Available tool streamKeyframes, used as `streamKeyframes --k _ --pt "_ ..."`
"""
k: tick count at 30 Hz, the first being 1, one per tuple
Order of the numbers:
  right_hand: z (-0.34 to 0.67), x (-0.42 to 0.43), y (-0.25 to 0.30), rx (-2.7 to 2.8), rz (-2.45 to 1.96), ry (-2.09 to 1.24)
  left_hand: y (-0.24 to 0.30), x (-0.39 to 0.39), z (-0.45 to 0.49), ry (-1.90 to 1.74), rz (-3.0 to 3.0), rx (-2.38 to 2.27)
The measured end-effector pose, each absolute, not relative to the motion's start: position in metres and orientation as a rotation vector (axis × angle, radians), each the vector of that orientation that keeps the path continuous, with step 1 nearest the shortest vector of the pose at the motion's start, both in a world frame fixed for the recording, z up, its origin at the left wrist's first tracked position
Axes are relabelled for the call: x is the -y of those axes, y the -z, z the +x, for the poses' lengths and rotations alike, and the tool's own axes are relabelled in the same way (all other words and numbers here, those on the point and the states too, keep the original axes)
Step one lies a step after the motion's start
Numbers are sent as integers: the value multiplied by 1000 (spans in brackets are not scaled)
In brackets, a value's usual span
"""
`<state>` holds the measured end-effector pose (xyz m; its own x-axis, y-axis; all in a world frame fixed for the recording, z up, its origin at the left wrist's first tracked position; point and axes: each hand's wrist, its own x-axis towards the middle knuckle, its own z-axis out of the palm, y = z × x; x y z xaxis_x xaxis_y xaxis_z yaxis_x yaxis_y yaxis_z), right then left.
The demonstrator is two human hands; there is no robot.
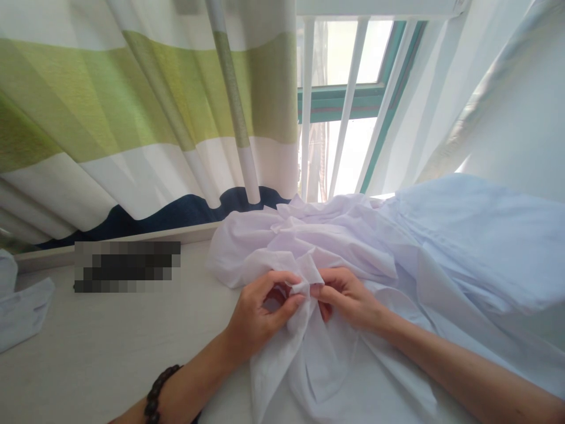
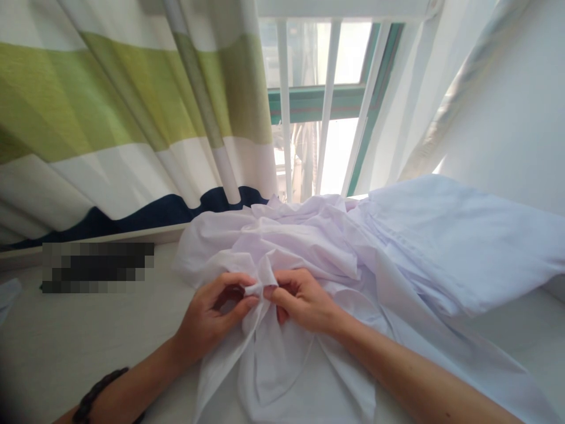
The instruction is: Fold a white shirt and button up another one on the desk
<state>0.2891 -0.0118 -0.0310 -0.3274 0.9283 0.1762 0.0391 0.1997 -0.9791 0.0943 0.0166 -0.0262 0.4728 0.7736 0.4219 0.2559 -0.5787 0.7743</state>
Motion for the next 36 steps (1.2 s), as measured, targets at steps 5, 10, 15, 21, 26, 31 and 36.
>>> streamKeyframes --k 5,10,15,21,26,31,36 --pt "287 11 35 1420 -935 -1232 25 -19 95 -1101 2206 -844" --pt "284 11 37 1406 -946 -1233 24 -20 95 -1313 2313 -767" --pt "285 12 34 1435 -959 -1253 23 -19 94 -1378 2372 -740" --pt "288 12 33 1433 -905 -1336 27 -22 93 -1224 2341 -715" --pt "291 10 30 1325 -862 -1401 29 -23 94 -1298 2351 -733" --pt "291 7 30 1320 -886 -1436 25 -21 94 -1277 2360 -751" --pt "290 6 34 1353 -887 -1457 26 -23 93 -1245 2345 -716"
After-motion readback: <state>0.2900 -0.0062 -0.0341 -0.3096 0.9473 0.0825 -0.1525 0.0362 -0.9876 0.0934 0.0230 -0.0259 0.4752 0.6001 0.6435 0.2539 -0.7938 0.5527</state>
